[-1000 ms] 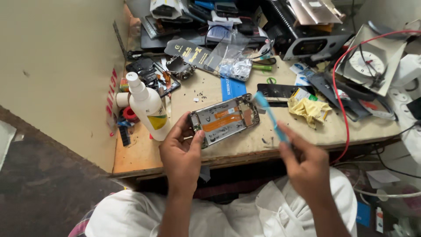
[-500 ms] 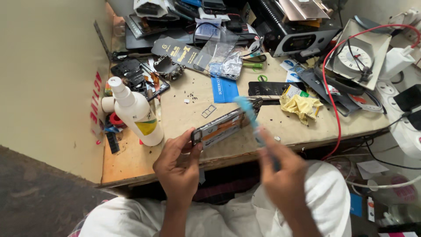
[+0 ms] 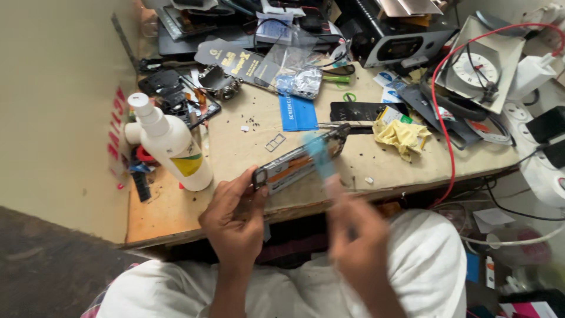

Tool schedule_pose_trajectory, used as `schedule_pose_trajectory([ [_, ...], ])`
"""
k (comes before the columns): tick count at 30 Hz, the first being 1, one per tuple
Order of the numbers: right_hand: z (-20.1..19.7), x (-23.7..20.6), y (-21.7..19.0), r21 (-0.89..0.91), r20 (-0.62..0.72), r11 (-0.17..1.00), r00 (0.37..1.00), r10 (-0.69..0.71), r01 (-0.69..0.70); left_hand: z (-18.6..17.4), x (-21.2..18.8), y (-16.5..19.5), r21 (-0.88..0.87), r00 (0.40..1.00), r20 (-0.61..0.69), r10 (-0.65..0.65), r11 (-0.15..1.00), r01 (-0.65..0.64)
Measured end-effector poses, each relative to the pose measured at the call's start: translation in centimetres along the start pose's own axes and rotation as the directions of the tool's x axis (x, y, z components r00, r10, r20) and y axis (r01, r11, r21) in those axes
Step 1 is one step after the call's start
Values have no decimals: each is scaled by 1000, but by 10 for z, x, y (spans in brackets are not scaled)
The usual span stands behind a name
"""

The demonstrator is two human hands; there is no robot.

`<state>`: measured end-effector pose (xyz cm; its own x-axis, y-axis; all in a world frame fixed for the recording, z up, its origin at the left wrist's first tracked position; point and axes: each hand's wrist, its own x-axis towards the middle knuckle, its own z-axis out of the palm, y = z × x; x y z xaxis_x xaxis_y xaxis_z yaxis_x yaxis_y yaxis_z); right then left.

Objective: The person cleans the inside of a disassembled smartphone. They spray liquid from a bottle, scrub the phone frame and back with a small blue brush, wipe it with a cloth, pry at the interior with a metal tool, remove the battery, and continue brushing small components.

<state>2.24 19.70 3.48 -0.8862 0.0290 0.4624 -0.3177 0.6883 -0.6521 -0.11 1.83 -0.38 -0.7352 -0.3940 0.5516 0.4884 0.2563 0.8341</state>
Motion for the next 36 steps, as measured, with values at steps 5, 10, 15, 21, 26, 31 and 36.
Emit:
schedule_pose_trajectory([
  [5, -1, 3, 0, 123, -69, 988, 994, -88, 96, 0, -2, 0, -59, 999, 12, -38, 997, 38],
  [10, -4, 2, -2, -47, 93, 982, 978, 187, -184, 0, -4, -1, -31, 999, -4, -40, 999, 39],
  [15, -5, -2, 31, 137, -28, 990, 999, 35, -30, 0, -5, -3, -52, 1000, 15, 15, 999, -15],
  [21, -26, 13, 115, 447, 8, 831, 931, 365, -330, 3, 2, -7, -84, 996, 10, -88, 992, 89],
  [26, -31, 2, 104, 509, 130, 738, 887, 443, -443, 0, 17, -5, -90, 929, 102, -356, 927, 365],
  [31, -43, 21, 88, 329, 148, 873, 932, 330, -361, 0, 35, 9, 176, 860, 149, -488, 869, 462],
  [36, -52, 51, 70, -6, 108, 999, 993, 47, -47, 13, 34, 31, 769, 959, 167, -229, 639, 19],
])
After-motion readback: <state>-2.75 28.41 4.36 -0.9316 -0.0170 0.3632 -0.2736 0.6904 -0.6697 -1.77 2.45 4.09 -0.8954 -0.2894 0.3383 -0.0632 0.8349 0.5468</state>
